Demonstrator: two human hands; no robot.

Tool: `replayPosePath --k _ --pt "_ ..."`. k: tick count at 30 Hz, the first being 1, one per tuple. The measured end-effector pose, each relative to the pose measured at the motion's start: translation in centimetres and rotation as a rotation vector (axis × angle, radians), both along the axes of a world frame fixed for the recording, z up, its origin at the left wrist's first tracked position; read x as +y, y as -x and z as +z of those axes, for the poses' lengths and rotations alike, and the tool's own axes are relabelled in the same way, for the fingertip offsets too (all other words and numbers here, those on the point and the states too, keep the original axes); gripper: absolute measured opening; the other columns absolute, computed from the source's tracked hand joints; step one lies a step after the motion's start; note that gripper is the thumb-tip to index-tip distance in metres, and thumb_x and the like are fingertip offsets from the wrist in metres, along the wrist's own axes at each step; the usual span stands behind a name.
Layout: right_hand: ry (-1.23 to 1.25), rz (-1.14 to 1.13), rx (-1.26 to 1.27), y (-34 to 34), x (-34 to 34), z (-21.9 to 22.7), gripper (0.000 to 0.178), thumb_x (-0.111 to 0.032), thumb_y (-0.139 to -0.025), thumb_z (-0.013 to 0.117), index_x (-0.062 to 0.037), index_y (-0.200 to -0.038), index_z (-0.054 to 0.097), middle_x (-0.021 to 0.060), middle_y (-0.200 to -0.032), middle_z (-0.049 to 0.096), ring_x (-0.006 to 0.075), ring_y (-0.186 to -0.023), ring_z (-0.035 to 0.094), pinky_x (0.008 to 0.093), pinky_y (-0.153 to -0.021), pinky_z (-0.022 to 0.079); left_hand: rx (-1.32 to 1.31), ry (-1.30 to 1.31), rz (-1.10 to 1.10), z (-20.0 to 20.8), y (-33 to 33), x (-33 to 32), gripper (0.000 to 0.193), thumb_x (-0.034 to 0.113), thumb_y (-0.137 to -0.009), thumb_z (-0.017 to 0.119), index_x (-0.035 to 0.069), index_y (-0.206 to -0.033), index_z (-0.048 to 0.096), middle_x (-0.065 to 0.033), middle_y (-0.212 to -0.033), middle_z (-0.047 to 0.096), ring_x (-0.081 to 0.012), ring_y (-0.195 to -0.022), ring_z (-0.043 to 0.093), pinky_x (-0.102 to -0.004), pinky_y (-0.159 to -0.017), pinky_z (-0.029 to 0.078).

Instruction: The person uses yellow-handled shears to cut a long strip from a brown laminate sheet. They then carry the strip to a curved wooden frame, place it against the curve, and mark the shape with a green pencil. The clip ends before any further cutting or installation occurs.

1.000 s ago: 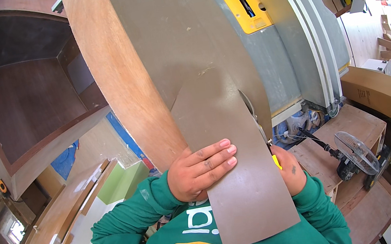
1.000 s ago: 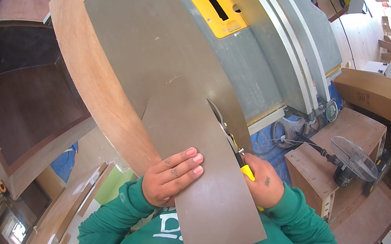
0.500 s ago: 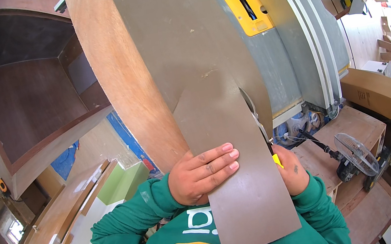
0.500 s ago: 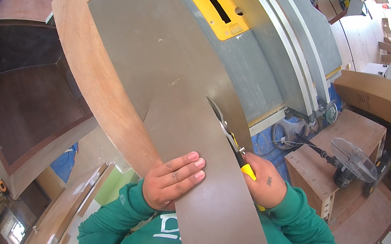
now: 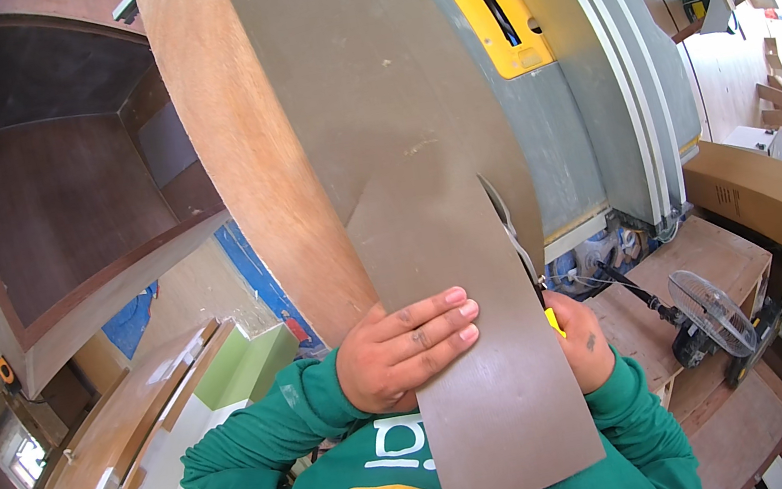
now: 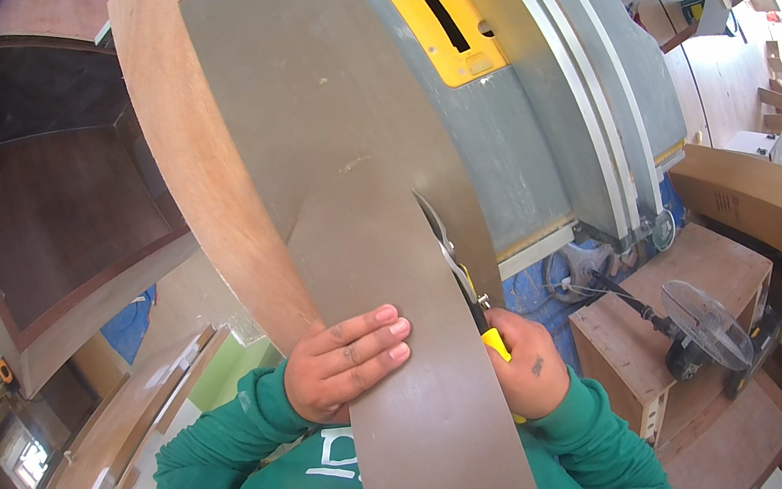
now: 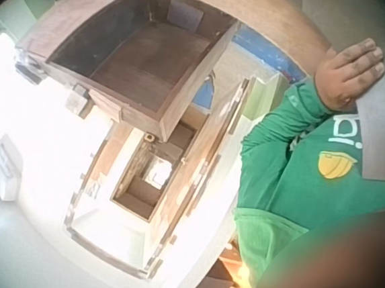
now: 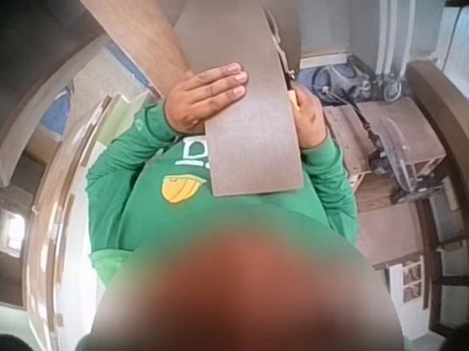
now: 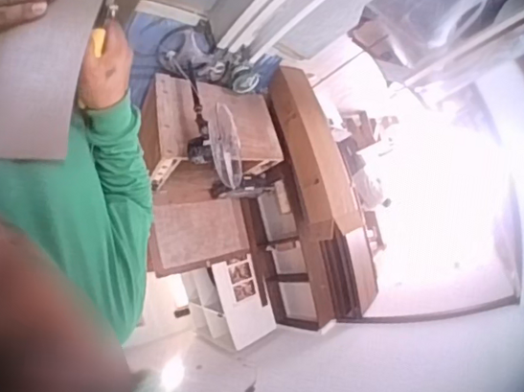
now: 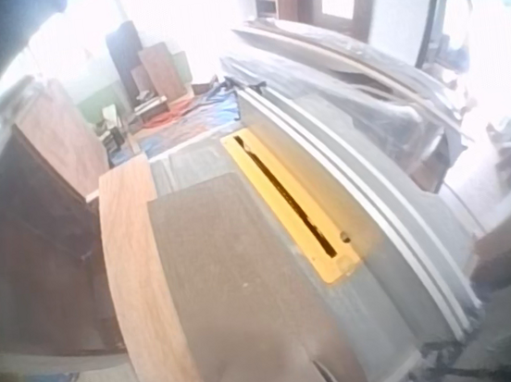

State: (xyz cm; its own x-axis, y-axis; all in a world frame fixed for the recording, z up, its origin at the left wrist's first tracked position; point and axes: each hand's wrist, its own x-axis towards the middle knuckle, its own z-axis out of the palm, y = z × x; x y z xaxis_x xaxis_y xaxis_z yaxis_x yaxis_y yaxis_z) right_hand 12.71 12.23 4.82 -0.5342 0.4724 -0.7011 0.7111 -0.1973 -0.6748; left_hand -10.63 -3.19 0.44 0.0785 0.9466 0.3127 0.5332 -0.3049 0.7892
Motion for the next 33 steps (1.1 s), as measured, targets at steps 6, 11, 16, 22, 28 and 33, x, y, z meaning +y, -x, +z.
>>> replayPosePath --k 6,11,16,22,28,33 --pt "-0.017 0.030 0.041 1.0 0.8 0.4 0.031 -0.024 -0.096 0.067 0.0020 -0.113 0.061 0.0234 -0.095 0.066 0.0408 -0.083 0.063 0.0417 -0.075 0.052 0.008 -0.025 -0.020 0.5 0.0 0.3 0.042 0.021 -0.092 0.074 0.000 -0.128 0.069 -0.0176 -0.135 0.069 -0.0339 -0.128 0.066 -0.0276 -0.069 0.050" --pt "-0.044 0.018 0.043 1.4 1.0 0.8 0.032 -0.027 -0.097 0.067 0.0023 -0.109 0.062 0.0229 -0.093 0.066 0.0395 -0.080 0.062 0.0410 -0.074 0.052 -0.015 -0.029 -0.015 0.6 0.2 0.5 0.044 0.022 -0.091 0.076 0.000 -0.128 0.069 -0.0178 -0.135 0.069 -0.0337 -0.129 0.066 -0.0277 -0.067 0.049" --pt "-0.062 0.025 0.016 1.4 1.0 0.6 0.031 -0.027 -0.097 0.067 0.0028 -0.106 0.063 0.0222 -0.091 0.066 0.0388 -0.078 0.063 0.0406 -0.073 0.051 -0.011 -0.040 -0.009 0.5 0.4 0.8 0.044 0.022 -0.090 0.076 0.000 -0.127 0.069 -0.0178 -0.135 0.069 -0.0330 -0.129 0.066 -0.0269 -0.064 0.046" --pt "-0.053 0.028 0.054 2.2 1.5 0.7 0.032 -0.027 -0.097 0.065 0.0027 -0.109 0.062 0.0238 -0.094 0.066 0.0411 -0.083 0.063 0.0413 -0.074 0.051 -0.011 -0.046 -0.023 0.7 0.8 0.8 0.038 0.015 -0.092 0.070 0.000 -0.126 0.070 -0.0173 -0.135 0.069 -0.0327 -0.130 0.066 -0.0267 -0.064 0.045" --pt "-0.066 0.045 0.063 2.9 2.1 0.9 0.033 -0.027 -0.098 0.064 0.0024 -0.112 0.061 0.0241 -0.094 0.066 0.0428 -0.084 0.063 0.0425 -0.075 0.051 -0.084 -0.017 0.025 1.2 0.4 0.9 0.055 -0.003 -0.080 0.061 0.002 -0.135 0.066 -0.0150 -0.142 0.066 -0.0280 -0.134 0.063 -0.0294 -0.062 0.035" --pt "-0.067 0.035 0.076 2.8 2.1 0.5 0.032 -0.028 -0.099 0.064 0.0027 -0.108 0.062 0.0237 -0.092 0.066 0.0413 -0.081 0.063 0.0415 -0.074 0.051 -0.026 -0.021 -0.009 1.2 1.0 1.0 0.039 0.008 -0.089 0.068 0.000 -0.127 0.070 -0.0177 -0.137 0.069 -0.0325 -0.130 0.065 -0.0268 -0.063 0.043"
